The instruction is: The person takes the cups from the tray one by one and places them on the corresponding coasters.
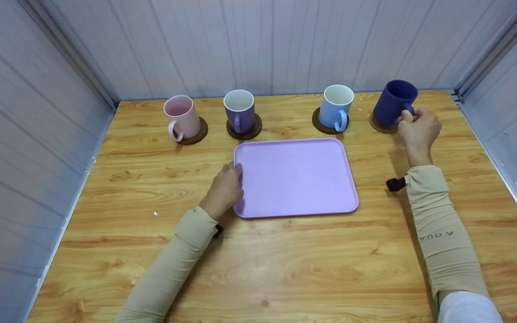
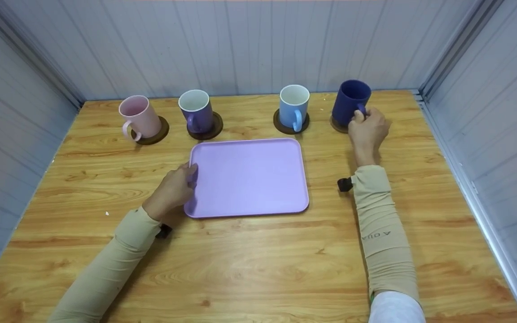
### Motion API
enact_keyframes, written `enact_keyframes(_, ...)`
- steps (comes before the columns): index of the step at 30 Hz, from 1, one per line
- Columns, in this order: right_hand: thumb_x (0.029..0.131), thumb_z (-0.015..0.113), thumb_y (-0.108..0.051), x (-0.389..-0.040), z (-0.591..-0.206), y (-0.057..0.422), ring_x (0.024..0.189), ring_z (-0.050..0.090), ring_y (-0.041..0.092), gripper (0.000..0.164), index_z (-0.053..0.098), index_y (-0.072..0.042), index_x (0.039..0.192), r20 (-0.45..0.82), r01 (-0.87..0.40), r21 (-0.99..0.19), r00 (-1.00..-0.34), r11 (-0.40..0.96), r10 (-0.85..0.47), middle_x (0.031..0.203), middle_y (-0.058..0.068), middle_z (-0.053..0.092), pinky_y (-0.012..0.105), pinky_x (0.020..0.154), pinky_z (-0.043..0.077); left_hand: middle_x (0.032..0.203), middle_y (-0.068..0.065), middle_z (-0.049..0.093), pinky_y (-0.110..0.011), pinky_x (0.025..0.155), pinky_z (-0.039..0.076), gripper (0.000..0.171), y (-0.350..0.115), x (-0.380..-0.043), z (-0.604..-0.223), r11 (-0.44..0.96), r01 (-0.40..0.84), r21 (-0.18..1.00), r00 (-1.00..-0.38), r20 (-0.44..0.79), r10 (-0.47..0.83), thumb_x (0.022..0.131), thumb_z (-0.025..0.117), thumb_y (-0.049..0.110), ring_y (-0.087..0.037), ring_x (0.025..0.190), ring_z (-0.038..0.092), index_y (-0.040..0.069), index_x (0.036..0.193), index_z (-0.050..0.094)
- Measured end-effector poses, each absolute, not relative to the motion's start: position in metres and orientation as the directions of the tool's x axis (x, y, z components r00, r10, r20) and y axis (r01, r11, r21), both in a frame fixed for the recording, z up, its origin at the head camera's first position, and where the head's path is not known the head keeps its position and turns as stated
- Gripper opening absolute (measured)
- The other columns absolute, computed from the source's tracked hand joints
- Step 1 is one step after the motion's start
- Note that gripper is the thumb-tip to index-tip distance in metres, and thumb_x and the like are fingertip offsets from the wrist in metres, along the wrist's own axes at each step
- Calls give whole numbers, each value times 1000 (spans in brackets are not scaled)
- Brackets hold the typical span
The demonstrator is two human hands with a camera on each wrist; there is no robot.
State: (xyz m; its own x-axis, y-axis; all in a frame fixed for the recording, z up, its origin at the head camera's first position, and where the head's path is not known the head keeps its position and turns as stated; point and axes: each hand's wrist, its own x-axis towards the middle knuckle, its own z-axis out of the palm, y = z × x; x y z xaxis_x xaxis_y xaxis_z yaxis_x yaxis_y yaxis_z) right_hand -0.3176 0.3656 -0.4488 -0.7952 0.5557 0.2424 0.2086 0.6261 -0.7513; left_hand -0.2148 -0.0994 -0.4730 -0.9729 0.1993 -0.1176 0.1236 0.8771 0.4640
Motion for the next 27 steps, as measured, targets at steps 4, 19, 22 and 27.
enact_keyframes(4,99,64,-28,-319,-456,366,71,52,1,26,76,-5,102,243,204,-764,-789,613,565,69,-21,58,36,93,50,155,-31,43,-54,115,40,64,-100,-215,-474,872,122,473,-972,-121,202,88,58,-8,-50,142,42,-8,151,46)
enact_keyframes(19,99,64,-28,-318,-466,367,72,55,1,28,77,-4,104,225,217,-766,-791,605,569,75,-12,65,36,92,51,157,-31,40,-53,119,34,67,-100,-215,-472,877,104,470,-970,-146,193,87,58,-9,-51,146,36,-7,152,44)
enact_keyframes(22,99,65,-28,-319,-467,367,73,56,3,29,77,-4,105,226,220,-763,-791,608,569,78,-9,68,36,91,52,157,-32,40,-53,118,36,65,-100,-215,-472,877,114,468,-971,-136,199,88,58,-8,-51,145,37,-8,152,44)
enact_keyframes(27,99,65,-29,-319,-467,366,75,56,4,29,77,-4,106,219,238,-754,-787,612,577,82,-5,70,36,92,52,156,-32,41,-53,118,37,64,-100,-215,-473,876,137,463,-970,-116,213,88,56,-8,-51,145,38,-9,151,45)
